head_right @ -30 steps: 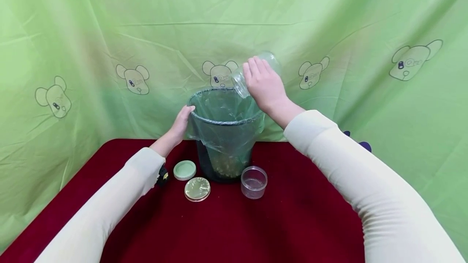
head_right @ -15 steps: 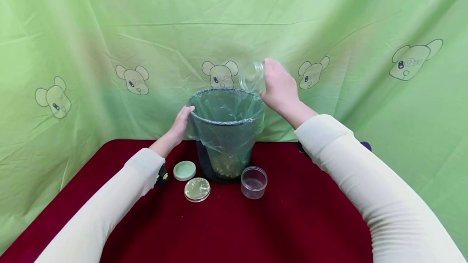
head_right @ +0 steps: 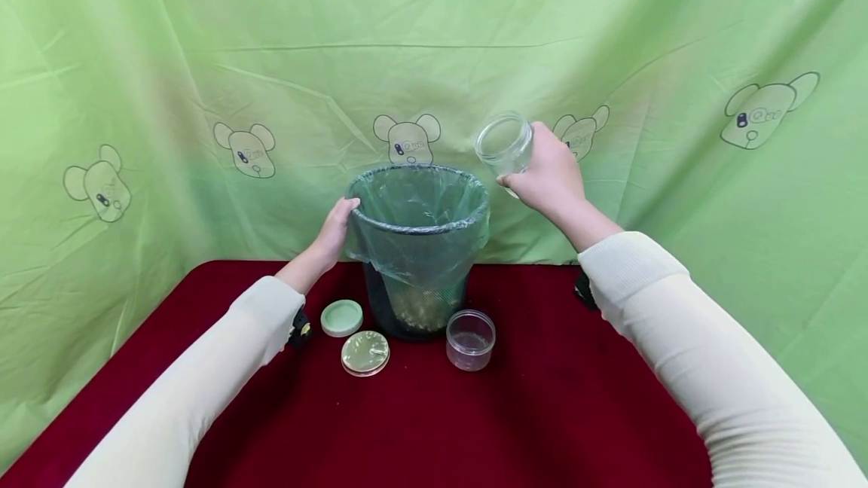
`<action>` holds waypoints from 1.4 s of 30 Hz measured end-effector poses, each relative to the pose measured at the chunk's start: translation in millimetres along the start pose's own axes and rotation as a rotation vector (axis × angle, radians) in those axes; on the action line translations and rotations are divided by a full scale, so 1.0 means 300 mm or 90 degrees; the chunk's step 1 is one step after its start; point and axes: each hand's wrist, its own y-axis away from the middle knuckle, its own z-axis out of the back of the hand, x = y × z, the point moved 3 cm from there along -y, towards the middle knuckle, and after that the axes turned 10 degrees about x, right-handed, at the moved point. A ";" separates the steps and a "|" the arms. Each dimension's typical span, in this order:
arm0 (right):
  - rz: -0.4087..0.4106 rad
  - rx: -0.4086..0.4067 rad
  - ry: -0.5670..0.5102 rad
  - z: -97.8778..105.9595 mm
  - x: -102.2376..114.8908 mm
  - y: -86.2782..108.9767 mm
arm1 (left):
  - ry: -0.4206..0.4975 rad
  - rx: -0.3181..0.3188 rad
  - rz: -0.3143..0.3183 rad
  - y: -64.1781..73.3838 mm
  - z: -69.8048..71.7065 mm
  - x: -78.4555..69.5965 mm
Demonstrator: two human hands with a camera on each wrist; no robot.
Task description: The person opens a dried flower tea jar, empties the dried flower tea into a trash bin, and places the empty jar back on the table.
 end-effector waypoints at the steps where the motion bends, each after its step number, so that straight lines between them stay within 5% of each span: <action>1: -0.005 -0.002 -0.008 -0.001 -0.011 0.006 | -0.001 0.000 0.001 0.000 0.001 0.000; 17: -0.115 0.050 -0.110 -0.068 -0.167 0.101 | -0.019 0.002 0.009 0.004 -0.003 -0.006; 42: -0.163 0.102 -0.157 -0.275 -0.329 0.207 | -0.020 -0.011 0.000 0.001 -0.003 -0.002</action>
